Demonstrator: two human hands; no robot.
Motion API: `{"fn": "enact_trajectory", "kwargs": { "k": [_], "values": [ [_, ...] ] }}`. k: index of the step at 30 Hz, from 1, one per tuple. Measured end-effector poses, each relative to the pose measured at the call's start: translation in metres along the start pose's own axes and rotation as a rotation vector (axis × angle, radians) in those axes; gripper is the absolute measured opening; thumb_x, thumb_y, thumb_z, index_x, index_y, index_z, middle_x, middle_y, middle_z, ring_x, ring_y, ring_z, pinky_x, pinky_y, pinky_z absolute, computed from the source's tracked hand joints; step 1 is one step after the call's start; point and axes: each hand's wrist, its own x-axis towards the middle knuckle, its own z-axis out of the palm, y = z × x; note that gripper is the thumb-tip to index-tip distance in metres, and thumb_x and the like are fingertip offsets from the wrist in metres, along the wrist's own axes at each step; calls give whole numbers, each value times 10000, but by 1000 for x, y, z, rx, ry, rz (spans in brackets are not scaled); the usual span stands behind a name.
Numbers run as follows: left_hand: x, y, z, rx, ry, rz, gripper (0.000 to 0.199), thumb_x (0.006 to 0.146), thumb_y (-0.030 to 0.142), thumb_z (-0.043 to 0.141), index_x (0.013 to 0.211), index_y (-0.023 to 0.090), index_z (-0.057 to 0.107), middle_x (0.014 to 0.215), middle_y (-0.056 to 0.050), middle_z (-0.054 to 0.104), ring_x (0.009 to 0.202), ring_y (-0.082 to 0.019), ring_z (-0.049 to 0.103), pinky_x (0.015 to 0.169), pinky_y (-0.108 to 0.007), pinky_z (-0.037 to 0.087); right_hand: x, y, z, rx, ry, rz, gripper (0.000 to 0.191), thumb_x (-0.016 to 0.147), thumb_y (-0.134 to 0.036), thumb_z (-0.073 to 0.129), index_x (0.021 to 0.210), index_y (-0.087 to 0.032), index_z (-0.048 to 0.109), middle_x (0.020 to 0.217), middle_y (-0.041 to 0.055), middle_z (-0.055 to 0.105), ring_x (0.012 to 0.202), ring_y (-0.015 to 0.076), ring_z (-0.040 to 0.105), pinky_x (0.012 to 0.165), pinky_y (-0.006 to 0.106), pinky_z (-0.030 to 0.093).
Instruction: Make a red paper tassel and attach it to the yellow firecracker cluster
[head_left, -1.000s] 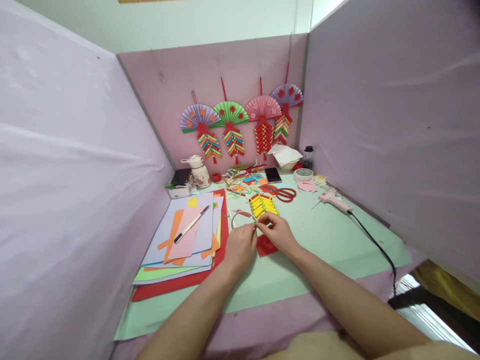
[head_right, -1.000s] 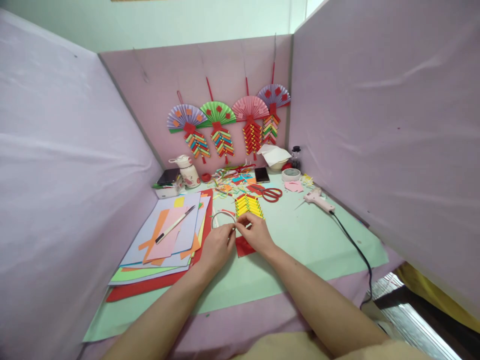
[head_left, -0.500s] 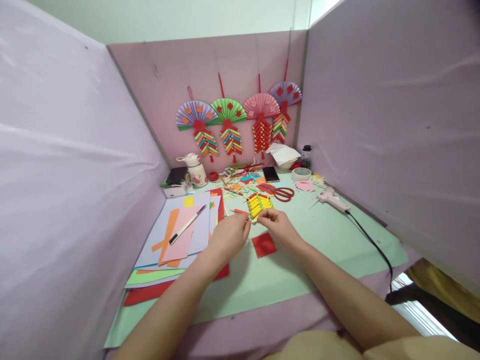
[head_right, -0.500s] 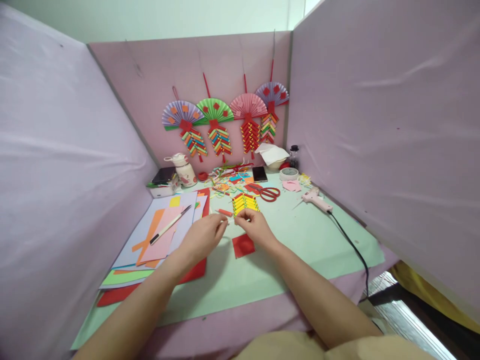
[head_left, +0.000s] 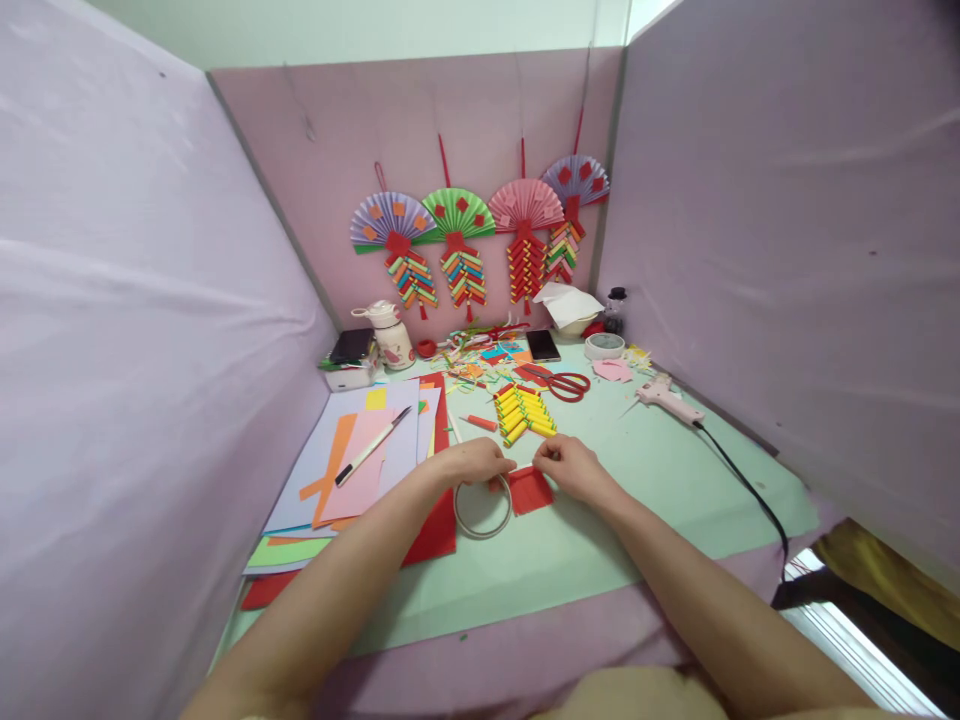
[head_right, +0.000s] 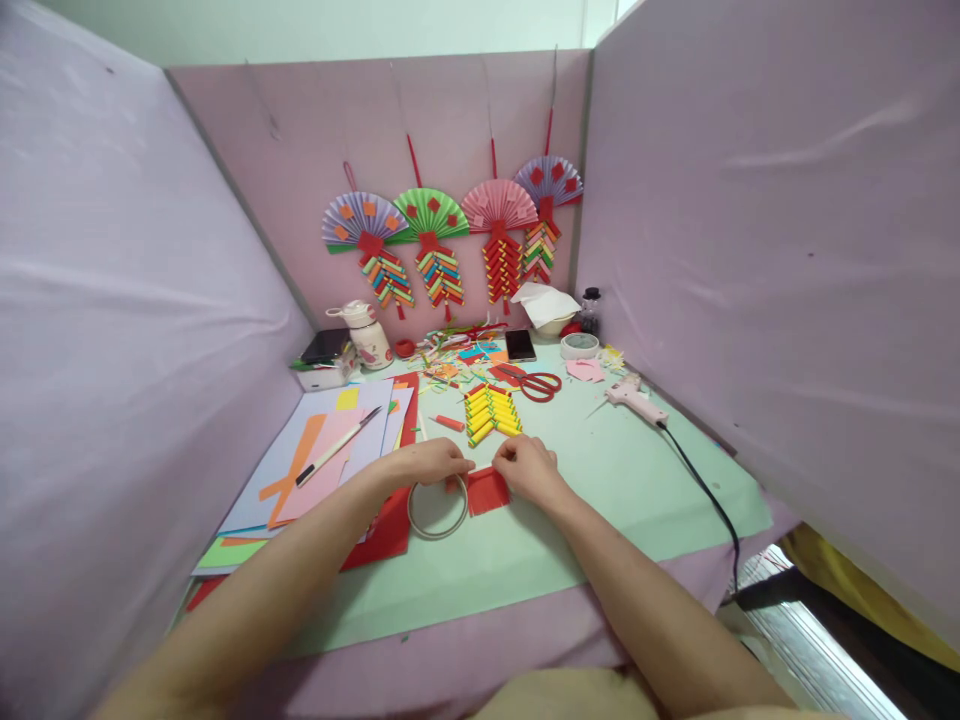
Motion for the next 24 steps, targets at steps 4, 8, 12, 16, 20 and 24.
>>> {"fn": "enact_trajectory", "kwargs": {
  "k": [4,8,12,16,20,24],
  "values": [
    [7,-1,5,-30,-21,-18,375,801,442,468,679,155,676,681,-49,685,436,-109,405,459,-251,322,2,0,1,-122,-3,13,148,729,-223,532,663,-230,664,837,-10,704,842,182,571,665,280,315],
    [8,6,4,21,-31,-51,333,780,377,477,649,135,665,715,-79,706,440,-118,429,472,-259,345,4,4,5,-178,-13,15,160,738,-223,535,673,-236,680,848,2,707,886,198,561,674,292,295],
    [6,15,2,65,-38,-90,294,765,322,478,633,129,655,740,-90,711,430,-117,427,470,-259,354,5,4,6,-207,-13,22,154,731,-226,544,675,-245,686,856,9,705,900,205,552,688,295,295],
    [4,20,1,105,-42,-107,289,753,309,488,636,123,675,735,-105,707,446,-129,458,484,-263,367,5,4,6,-216,-25,33,146,726,-237,544,668,-244,678,838,11,699,883,205,550,683,295,295],
    [3,21,1,118,-28,-105,273,748,300,499,681,115,689,727,-109,710,466,-140,479,492,-262,377,6,2,5,-209,-33,40,122,715,-230,552,648,-217,654,828,19,696,869,201,552,683,297,294],
    [4,22,1,140,-29,-109,258,737,281,502,639,117,676,715,-111,708,475,-138,483,494,-254,377,7,0,5,-222,-47,56,106,702,-227,559,625,-207,630,802,21,692,865,203,548,688,300,292]
  ]
}}
